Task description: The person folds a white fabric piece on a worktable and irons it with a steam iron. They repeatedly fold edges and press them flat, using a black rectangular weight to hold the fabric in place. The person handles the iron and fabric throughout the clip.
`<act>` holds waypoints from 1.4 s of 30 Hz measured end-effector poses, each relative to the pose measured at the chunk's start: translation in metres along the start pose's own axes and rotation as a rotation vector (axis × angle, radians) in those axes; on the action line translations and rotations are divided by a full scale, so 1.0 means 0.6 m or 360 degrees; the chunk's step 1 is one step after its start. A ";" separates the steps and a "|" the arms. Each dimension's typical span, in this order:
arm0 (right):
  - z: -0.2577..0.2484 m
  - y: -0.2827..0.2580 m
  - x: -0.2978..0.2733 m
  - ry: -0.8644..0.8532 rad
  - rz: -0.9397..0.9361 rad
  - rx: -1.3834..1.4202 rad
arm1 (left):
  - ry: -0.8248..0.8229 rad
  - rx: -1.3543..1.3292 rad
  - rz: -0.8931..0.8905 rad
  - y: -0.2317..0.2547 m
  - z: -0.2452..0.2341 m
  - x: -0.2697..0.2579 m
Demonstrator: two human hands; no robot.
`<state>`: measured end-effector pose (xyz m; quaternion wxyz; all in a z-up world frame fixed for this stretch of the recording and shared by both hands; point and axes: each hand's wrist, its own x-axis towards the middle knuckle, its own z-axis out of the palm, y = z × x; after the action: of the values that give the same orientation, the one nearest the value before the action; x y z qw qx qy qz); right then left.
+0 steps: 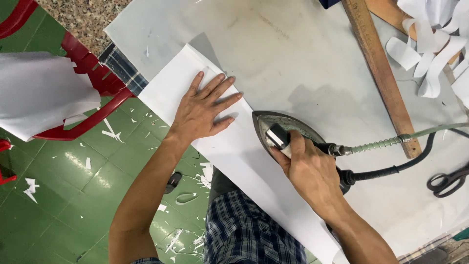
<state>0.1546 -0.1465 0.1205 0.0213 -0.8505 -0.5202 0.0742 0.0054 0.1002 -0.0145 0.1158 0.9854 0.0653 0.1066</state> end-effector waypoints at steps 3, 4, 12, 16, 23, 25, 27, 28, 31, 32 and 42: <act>-0.004 -0.009 0.025 0.0028 -0.0012 0.0006 | -0.0025 -0.0020 -0.0010 -0.006 -0.001 0.000; -0.005 -0.011 0.031 0.0041 -0.0015 0.0024 | -0.0044 -0.0016 -0.0011 -0.009 -0.001 0.001; -0.007 -0.012 0.037 -0.0043 0.0007 0.0113 | -0.0075 0.0102 -0.0016 -0.060 -0.026 0.013; -0.009 -0.010 0.037 -0.0082 0.0007 0.0144 | -0.0104 0.0076 -0.0032 -0.061 -0.023 0.015; -0.009 -0.013 0.038 -0.0076 0.0026 0.0157 | -0.0077 0.0068 -0.0042 -0.063 -0.015 0.014; -0.005 -0.014 0.039 -0.0053 0.0011 0.0074 | -0.0082 0.0044 -0.0048 -0.064 -0.015 0.014; -0.006 -0.019 0.052 -0.0043 -0.0002 0.0083 | -0.0082 0.0034 -0.0059 -0.065 -0.018 0.015; -0.007 -0.020 0.058 -0.0031 -0.0013 0.0092 | -0.0082 0.0024 -0.0067 -0.065 -0.018 0.016; 0.004 -0.028 0.079 0.0030 -0.0041 0.0016 | -0.0054 0.0024 -0.0081 -0.062 -0.019 0.017; 0.003 -0.030 0.084 0.0029 -0.0044 0.0016 | -0.0055 0.0025 -0.0083 -0.062 -0.022 0.016; -0.010 -0.031 0.102 -0.0210 0.0005 0.0289 | 0.0163 0.0103 0.0125 -0.025 -0.025 0.044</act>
<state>0.1667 -0.0836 0.1223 0.0638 -0.8392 -0.5103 0.1767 0.0263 0.1222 0.0010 0.0760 0.9837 0.0357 0.1591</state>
